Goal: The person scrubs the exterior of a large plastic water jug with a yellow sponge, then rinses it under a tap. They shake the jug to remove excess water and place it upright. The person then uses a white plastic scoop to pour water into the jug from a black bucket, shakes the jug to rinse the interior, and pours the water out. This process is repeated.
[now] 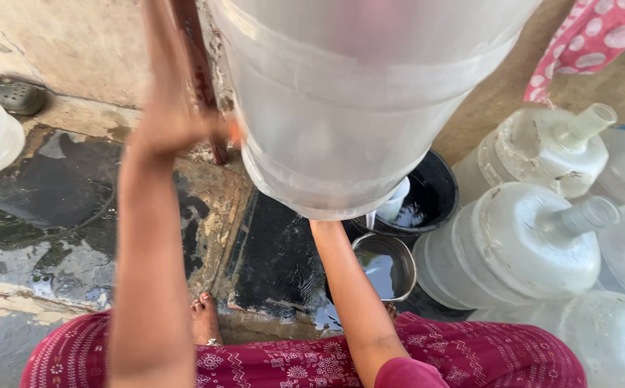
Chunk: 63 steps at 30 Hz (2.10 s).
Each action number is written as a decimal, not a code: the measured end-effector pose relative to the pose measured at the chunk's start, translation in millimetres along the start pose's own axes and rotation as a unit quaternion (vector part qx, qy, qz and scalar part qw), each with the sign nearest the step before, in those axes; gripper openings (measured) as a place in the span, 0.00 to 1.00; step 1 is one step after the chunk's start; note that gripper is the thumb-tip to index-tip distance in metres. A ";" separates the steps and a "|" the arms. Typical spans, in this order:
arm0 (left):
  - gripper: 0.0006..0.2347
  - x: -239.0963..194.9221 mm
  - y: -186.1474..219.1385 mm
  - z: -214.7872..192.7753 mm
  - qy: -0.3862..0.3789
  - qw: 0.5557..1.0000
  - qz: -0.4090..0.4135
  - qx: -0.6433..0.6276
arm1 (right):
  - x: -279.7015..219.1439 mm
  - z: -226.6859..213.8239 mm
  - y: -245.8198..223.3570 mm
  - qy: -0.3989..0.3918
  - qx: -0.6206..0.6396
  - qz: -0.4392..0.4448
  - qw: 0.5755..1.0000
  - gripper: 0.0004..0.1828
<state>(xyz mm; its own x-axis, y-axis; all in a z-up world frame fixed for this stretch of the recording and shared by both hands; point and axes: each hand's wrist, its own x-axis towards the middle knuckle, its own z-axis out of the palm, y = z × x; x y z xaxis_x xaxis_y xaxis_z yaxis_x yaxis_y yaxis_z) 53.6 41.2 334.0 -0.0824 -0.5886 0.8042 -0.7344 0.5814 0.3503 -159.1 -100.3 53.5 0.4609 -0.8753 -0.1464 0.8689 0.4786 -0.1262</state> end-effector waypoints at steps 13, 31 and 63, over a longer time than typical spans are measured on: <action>0.70 -123.4 -12.6 226.4 0.011 0.580 -0.490 -0.650 | -13.1 -59.1 17.3 0.085 0.041 0.018 0.995 0.29; 0.63 -162.7 17.3 388.2 -0.093 0.517 -0.559 -0.642 | -70.1 -107.9 -112.4 0.098 0.061 -0.126 0.985 0.26; 0.52 -128.1 58.2 424.1 -0.116 0.505 -0.506 -0.689 | -85.9 -57.2 -154.2 0.018 0.035 -0.191 0.981 0.23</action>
